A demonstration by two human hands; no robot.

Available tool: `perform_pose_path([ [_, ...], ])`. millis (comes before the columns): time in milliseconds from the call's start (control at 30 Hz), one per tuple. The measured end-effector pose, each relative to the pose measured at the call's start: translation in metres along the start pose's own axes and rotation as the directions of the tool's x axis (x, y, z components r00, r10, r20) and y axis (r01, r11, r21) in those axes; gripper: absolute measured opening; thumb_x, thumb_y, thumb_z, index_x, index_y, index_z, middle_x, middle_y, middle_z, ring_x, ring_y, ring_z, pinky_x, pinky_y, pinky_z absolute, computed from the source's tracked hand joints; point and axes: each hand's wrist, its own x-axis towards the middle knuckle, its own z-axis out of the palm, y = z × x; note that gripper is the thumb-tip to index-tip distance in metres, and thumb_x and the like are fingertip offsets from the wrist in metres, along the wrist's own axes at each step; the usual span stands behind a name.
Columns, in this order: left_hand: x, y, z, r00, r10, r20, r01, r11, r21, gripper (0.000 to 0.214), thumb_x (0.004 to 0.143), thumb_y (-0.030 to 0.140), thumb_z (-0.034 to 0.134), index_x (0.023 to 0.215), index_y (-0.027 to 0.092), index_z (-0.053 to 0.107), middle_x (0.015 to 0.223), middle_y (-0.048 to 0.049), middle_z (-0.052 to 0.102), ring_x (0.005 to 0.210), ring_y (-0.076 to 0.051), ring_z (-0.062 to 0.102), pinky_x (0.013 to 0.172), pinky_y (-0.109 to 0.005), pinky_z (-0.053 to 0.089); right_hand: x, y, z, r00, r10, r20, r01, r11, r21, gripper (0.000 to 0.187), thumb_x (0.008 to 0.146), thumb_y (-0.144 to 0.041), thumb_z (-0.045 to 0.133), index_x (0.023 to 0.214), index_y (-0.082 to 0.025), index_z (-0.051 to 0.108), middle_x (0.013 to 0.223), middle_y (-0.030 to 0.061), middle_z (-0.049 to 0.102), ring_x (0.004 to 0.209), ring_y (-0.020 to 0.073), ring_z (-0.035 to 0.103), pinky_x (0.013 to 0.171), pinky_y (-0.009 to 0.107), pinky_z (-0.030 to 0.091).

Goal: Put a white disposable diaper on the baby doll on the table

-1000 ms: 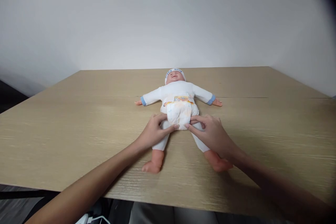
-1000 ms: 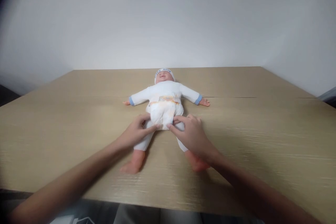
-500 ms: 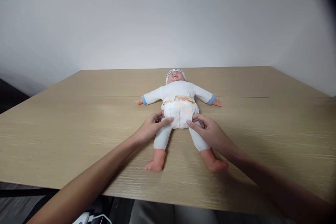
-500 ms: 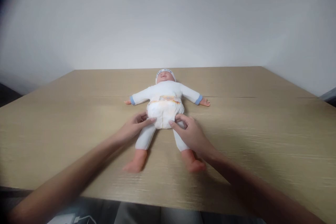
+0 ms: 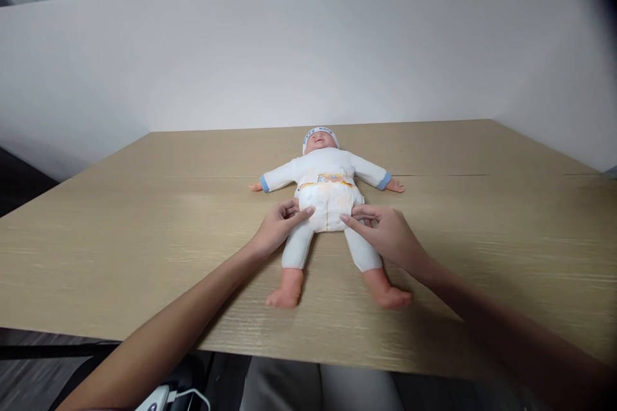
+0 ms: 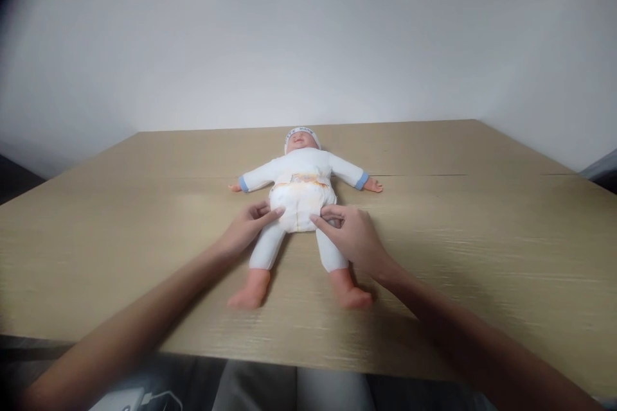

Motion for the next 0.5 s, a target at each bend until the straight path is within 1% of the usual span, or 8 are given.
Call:
perform_pose_path([
  [100, 0.001, -0.003, -0.001, 0.999, 0.020, -0.042, -0.018, 0.999, 0.036, 0.052, 0.075, 0.061, 0.087, 0.096, 0.015, 0.073, 0.089, -0.0062, 0.075, 0.082, -0.020, 0.069, 0.070, -0.029, 0.053, -0.002, -0.006, -0.002, 0.997, -0.047, -0.056, 0.041, 0.993, -0.107, 0.027, 0.092, -0.050, 0.072, 0.086, -0.024, 0.079, 0.088, 0.0000, 0.081, 0.082, 0.0242, 0.075, 0.071, 0.033, 0.051],
  [200, 0.000, -0.003, -0.001, 0.997, 0.033, -0.067, -0.031, 0.999, 0.034, 0.051, 0.074, 0.059, 0.088, 0.091, 0.015, 0.072, 0.089, -0.0059, 0.076, 0.078, -0.018, 0.067, 0.065, -0.026, 0.048, -0.004, -0.014, -0.006, 0.993, -0.073, -0.094, 0.052, 0.978, -0.203, 0.020, 0.090, -0.045, 0.074, 0.087, -0.026, 0.082, 0.088, -0.0014, 0.083, 0.083, 0.0229, 0.077, 0.072, 0.031, 0.052],
  [267, -0.003, -0.001, -0.002, 0.997, 0.034, -0.073, -0.033, 0.999, 0.013, 0.049, 0.074, 0.057, 0.089, 0.093, 0.015, 0.072, 0.090, -0.0061, 0.076, 0.079, -0.017, 0.067, 0.067, -0.026, 0.048, -0.006, -0.019, -0.012, 0.994, -0.069, -0.083, 0.048, 0.972, -0.230, 0.019, 0.091, -0.043, 0.073, 0.087, -0.027, 0.082, 0.087, -0.0024, 0.083, 0.081, 0.0214, 0.076, 0.072, 0.030, 0.052],
  [367, -0.009, 0.004, -0.008, 0.994, 0.081, -0.079, -0.079, 0.996, 0.036, 0.047, 0.079, 0.054, 0.086, 0.103, 0.015, 0.072, 0.097, -0.0076, 0.077, 0.089, -0.020, 0.070, 0.076, -0.029, 0.051, -0.006, -0.015, -0.026, 0.995, -0.068, -0.075, 0.050, 0.974, -0.221, 0.023, 0.094, -0.045, 0.068, 0.088, -0.028, 0.082, 0.085, -0.0023, 0.082, 0.080, 0.0208, 0.075, 0.073, 0.030, 0.052],
  [433, -0.011, 0.006, -0.018, 0.982, 0.158, -0.100, -0.142, 0.978, 0.152, 0.043, 0.085, 0.051, 0.080, 0.107, 0.016, 0.070, 0.103, -0.0085, 0.077, 0.096, -0.022, 0.070, 0.084, -0.031, 0.052, -0.001, -0.003, -0.037, 0.987, -0.108, -0.116, 0.081, 0.972, -0.220, 0.026, 0.095, -0.047, 0.065, 0.097, -0.027, 0.080, 0.089, 0.0001, 0.081, 0.083, 0.0221, 0.074, 0.076, 0.032, 0.053],
  [500, -0.008, 0.007, -0.030, 0.957, 0.262, -0.128, -0.203, 0.912, 0.357, 0.035, 0.091, 0.048, 0.073, 0.109, 0.017, 0.069, 0.110, -0.0083, 0.075, 0.097, -0.021, 0.068, 0.088, -0.033, 0.052, 0.011, 0.014, -0.045, 0.962, -0.196, -0.190, 0.138, 0.949, -0.283, 0.028, 0.094, -0.046, 0.063, 0.106, -0.024, 0.077, 0.096, 0.0041, 0.081, 0.087, 0.0243, 0.072, 0.082, 0.036, 0.053],
])
